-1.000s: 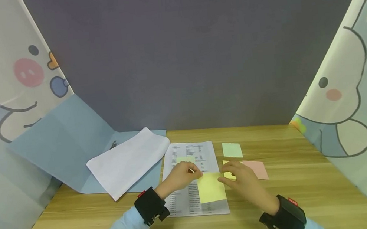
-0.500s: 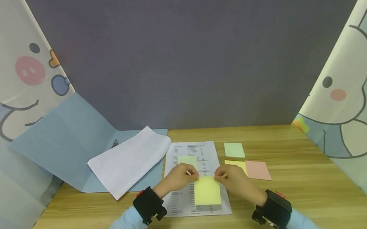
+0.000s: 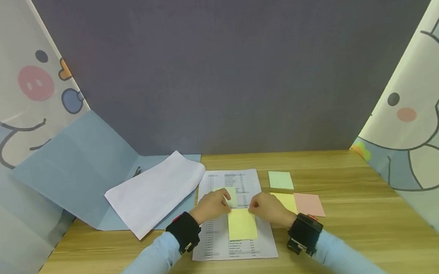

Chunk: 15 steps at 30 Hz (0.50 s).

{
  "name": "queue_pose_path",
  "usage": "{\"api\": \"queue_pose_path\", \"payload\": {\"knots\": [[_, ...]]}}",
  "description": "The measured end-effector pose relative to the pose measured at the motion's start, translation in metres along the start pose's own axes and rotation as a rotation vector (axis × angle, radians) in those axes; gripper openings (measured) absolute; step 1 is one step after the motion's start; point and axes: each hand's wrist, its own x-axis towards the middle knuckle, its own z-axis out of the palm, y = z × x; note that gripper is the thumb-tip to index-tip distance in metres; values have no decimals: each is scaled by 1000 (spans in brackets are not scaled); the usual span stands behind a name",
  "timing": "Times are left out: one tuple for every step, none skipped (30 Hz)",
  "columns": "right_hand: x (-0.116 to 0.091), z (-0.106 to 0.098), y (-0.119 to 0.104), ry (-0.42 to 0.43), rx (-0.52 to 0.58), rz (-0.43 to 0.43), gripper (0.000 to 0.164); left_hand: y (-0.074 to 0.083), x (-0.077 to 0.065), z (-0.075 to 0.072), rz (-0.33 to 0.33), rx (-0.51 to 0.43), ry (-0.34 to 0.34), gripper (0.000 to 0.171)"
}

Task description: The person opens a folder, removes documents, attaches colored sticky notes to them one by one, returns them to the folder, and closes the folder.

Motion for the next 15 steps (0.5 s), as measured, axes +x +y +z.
{"api": "queue_pose_path", "payload": {"knots": [[3, 2, 1, -11, -8, 6, 13, -1, 2, 1, -7, 27, 2, 29], [7, 4, 3, -21, -15, 7, 13, -2, 4, 2, -17, 52, 3, 27], [10, 6, 4, -28, -21, 8, 12, -3, 6, 3, -26, 80, 6, 26], [13, 8, 5, -36, -25, 9, 12, -3, 8, 4, -36, 104, 7, 25], [16, 9, 6, -43, -27, 9, 11, -4, 10, 5, -46, 121, 7, 25], [18, 10, 7, -50, -21, 13, 12, -4, 12, 6, -61, 131, 4, 24], [20, 11, 8, -58, -19, 19, 12, -4, 13, 7, -68, 135, 2, 24], [22, 11, 9, -67, -16, 26, 13, -4, 14, 8, -79, 135, -4, 25], [24, 11, 10, -77, -14, 33, 14, -4, 16, 9, -87, 132, -7, 25], [25, 11, 10, -88, -13, 40, 16, -4, 17, 10, -96, 129, -11, 25], [26, 12, 11, -95, -17, 42, 17, -4, 18, 11, -107, 122, -13, 26], [28, 12, 11, -106, -18, 45, 18, -4, 19, 12, -118, 116, -14, 26], [28, 12, 12, -115, -23, 50, 19, -5, 19, 12, -123, 108, -13, 26], [29, 12, 12, -121, -26, 55, 19, -5, 20, 13, -130, 100, -11, 27], [30, 12, 12, -126, -33, 61, 20, -6, 21, 14, -134, 95, -8, 27]]}}
